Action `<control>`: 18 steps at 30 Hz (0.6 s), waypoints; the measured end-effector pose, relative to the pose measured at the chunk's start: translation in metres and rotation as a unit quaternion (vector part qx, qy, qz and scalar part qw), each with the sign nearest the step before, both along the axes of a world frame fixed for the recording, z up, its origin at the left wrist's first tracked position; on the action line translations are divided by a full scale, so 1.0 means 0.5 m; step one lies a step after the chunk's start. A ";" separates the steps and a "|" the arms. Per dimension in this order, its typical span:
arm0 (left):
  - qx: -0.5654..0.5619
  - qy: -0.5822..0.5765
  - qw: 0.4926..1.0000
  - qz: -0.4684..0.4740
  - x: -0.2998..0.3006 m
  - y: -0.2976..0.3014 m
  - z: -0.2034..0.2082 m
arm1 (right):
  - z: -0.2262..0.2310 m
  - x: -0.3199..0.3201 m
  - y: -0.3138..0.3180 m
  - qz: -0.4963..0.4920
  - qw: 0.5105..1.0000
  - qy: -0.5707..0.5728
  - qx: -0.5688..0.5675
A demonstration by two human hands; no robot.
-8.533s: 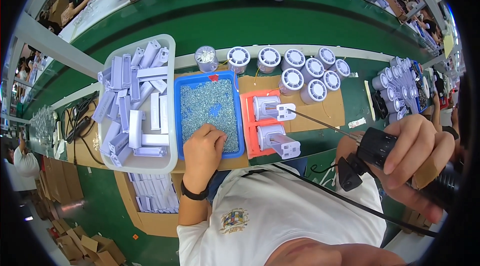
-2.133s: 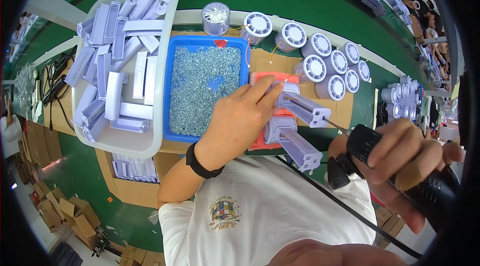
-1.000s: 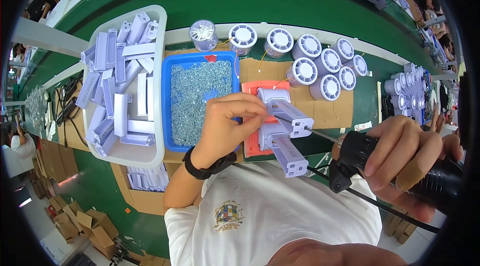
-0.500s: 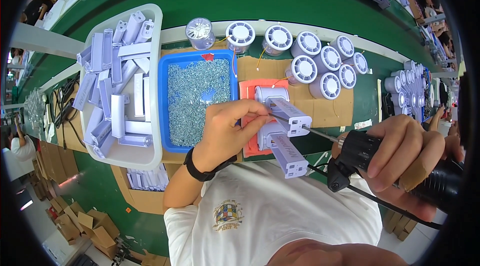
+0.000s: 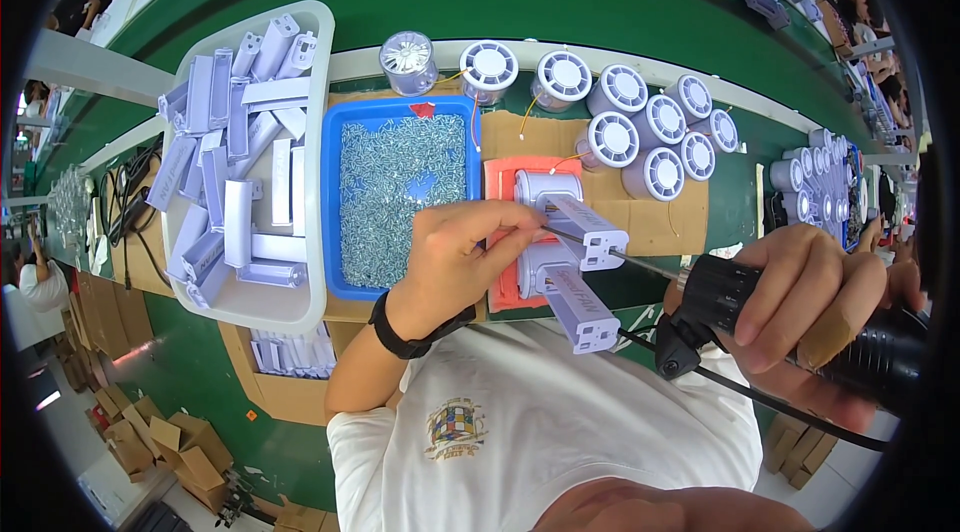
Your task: The person assembles handheld fans by joining a motor to a handle, then picks screws from a blue tray and uses a power screwdriver to fasten them. This process is repeated for multiple units before placing the assemblies into a red tray.
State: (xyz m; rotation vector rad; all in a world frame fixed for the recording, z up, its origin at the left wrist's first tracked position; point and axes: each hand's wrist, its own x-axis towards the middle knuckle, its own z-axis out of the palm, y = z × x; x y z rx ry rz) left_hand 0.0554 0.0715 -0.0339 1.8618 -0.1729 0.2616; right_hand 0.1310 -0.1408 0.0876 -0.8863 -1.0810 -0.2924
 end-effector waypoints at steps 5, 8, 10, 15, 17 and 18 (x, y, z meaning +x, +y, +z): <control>0.027 -0.012 0.999 -0.012 -0.001 0.003 0.000 | 0.003 0.006 0.001 0.037 0.999 0.006 0.014; 0.026 -0.072 0.997 -0.010 0.004 -0.001 -0.008 | 0.005 0.008 0.000 0.055 0.998 0.009 0.009; 0.028 -0.062 0.997 -0.018 0.003 0.002 -0.009 | 0.005 0.009 -0.005 0.066 0.998 0.021 0.005; 0.022 -0.019 0.999 -0.018 0.007 0.001 0.003 | 0.008 0.006 -0.008 0.017 0.999 -0.003 -0.043; 0.015 -0.007 1.000 -0.005 0.005 0.001 0.001 | 0.005 0.005 0.002 0.033 0.998 -0.010 -0.047; 0.041 -0.021 0.999 -0.004 0.006 0.001 -0.005 | 0.003 0.005 0.008 0.046 0.998 -0.017 -0.050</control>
